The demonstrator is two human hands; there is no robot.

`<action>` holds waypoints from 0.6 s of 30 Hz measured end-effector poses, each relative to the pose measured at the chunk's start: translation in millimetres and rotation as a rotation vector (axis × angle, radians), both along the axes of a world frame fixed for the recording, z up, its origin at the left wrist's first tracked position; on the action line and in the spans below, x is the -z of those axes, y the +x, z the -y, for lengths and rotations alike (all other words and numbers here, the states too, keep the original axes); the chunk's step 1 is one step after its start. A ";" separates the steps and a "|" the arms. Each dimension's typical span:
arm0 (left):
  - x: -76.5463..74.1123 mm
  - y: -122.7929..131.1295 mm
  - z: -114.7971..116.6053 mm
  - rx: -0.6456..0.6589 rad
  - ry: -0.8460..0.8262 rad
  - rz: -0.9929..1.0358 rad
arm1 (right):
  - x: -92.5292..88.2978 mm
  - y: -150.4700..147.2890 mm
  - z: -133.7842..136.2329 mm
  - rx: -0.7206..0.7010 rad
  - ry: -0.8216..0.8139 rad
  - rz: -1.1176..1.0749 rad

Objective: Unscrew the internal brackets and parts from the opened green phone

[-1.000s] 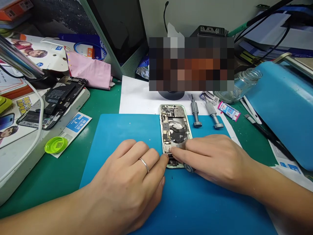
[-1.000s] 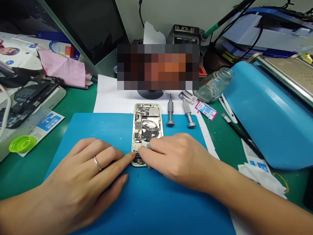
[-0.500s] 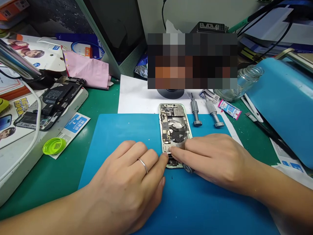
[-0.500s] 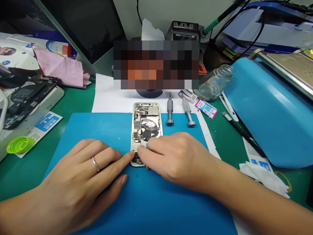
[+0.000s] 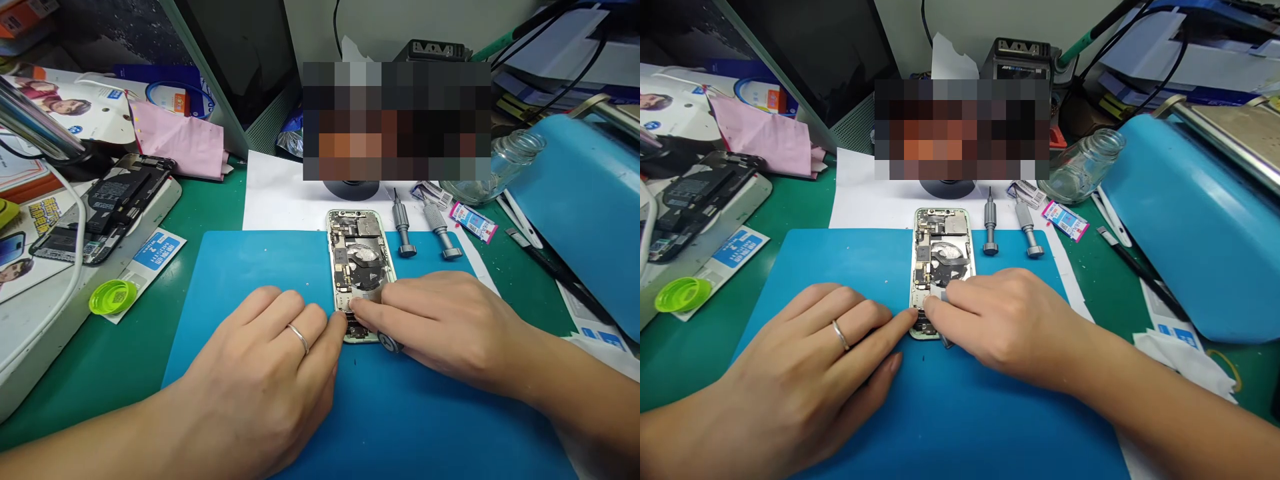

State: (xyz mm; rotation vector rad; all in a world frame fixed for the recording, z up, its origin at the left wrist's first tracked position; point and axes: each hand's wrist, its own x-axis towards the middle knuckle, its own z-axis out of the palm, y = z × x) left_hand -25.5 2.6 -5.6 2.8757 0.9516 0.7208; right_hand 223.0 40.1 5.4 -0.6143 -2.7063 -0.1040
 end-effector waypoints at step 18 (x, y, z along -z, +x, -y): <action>2.7 1.4 1.7 0.000 0.018 -0.004 | 4.2 3.4 -4.1 0.056 -0.132 -0.027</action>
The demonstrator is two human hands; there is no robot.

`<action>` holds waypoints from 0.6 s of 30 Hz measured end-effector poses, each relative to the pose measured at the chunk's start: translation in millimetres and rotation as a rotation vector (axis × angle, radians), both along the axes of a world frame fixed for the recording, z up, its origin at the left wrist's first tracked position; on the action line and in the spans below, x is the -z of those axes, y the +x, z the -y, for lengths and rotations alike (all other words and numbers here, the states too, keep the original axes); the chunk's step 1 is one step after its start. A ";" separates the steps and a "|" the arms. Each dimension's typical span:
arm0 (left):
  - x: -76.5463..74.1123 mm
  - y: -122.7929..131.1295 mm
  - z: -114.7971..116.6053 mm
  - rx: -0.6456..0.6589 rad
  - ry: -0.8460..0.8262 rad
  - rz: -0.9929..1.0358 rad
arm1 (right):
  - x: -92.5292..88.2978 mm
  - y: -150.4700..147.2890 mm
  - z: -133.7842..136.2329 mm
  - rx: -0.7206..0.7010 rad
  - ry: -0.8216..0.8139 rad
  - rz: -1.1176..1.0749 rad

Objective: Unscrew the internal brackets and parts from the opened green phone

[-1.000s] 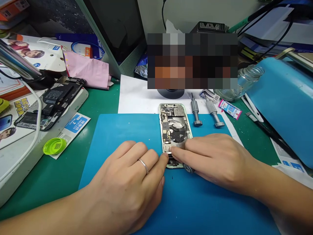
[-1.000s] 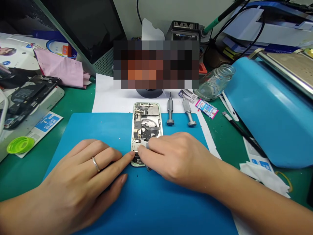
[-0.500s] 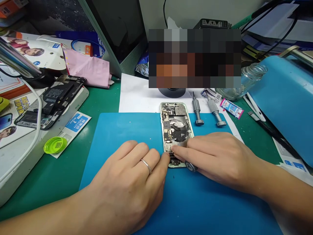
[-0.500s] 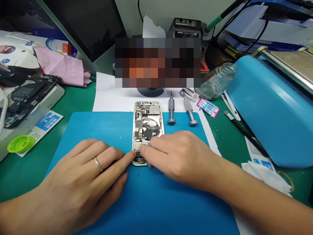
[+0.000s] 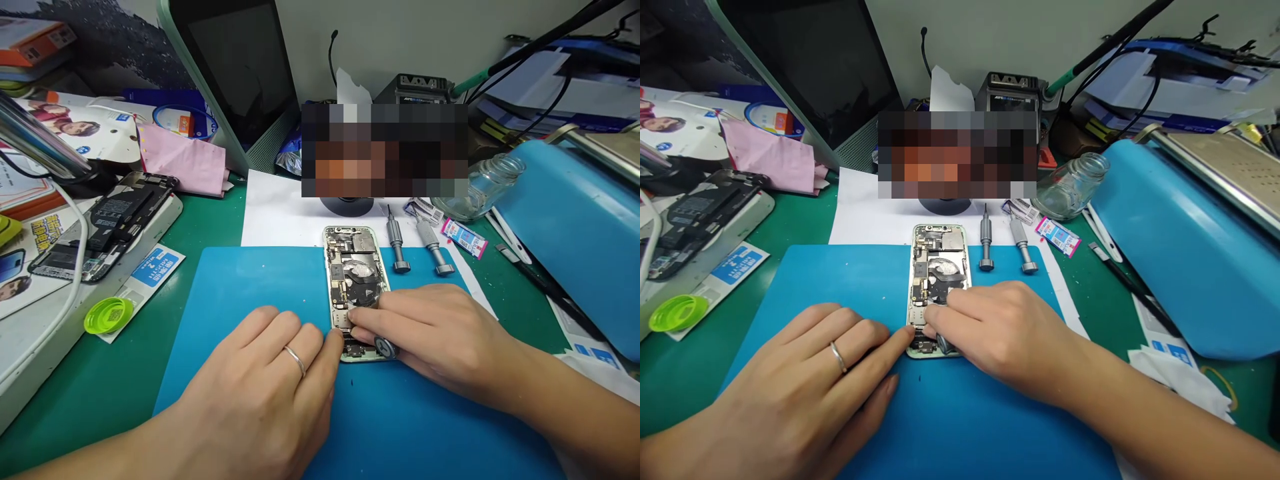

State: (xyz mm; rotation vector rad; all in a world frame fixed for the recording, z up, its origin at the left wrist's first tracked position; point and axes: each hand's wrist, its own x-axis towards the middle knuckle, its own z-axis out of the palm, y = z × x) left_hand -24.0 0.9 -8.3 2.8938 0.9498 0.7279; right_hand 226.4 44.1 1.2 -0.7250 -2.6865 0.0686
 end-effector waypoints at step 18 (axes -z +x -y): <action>2.9 -2.2 0.2 -0.003 0.013 -0.010 | 4.2 -2.3 3.2 0.059 -0.041 -0.042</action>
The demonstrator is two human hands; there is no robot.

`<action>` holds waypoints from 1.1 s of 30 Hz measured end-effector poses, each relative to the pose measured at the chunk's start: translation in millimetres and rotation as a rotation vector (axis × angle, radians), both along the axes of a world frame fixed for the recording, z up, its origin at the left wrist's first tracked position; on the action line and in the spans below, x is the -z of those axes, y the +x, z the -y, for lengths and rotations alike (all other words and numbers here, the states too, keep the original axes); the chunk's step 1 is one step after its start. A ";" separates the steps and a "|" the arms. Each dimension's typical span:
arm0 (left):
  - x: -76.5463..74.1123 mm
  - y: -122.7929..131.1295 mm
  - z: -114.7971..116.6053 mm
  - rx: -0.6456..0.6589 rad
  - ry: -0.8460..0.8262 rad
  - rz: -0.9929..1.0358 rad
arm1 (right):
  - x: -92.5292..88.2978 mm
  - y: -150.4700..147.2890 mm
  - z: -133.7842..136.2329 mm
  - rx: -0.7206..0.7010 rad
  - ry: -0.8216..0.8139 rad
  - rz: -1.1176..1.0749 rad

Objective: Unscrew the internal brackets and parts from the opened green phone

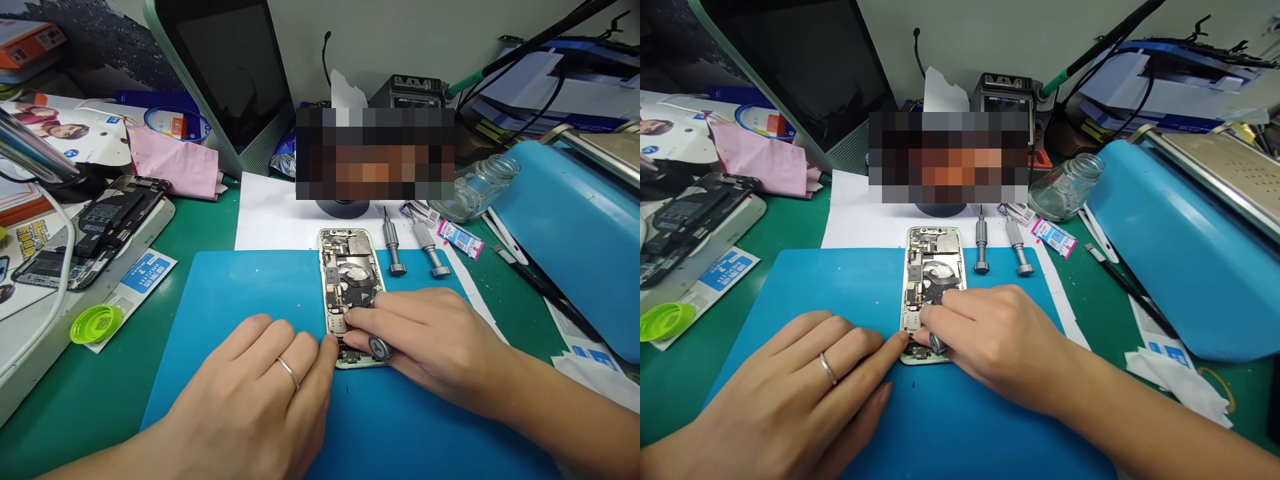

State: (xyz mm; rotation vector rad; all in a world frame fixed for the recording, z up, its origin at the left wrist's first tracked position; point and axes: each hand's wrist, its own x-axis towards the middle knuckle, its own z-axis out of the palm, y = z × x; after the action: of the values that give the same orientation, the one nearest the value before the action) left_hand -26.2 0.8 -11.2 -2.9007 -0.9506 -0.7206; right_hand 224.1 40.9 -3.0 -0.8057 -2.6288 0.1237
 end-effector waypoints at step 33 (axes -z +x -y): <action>0.6 0.1 -0.8 0.012 0.018 -0.003 | -1.5 -4.3 1.5 0.043 0.012 -0.023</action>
State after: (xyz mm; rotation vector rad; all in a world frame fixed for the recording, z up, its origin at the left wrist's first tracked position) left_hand -26.1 1.6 -11.8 -2.8933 -0.9225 -0.7207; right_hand 219.8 39.4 -1.4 -0.8510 -2.5862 0.1055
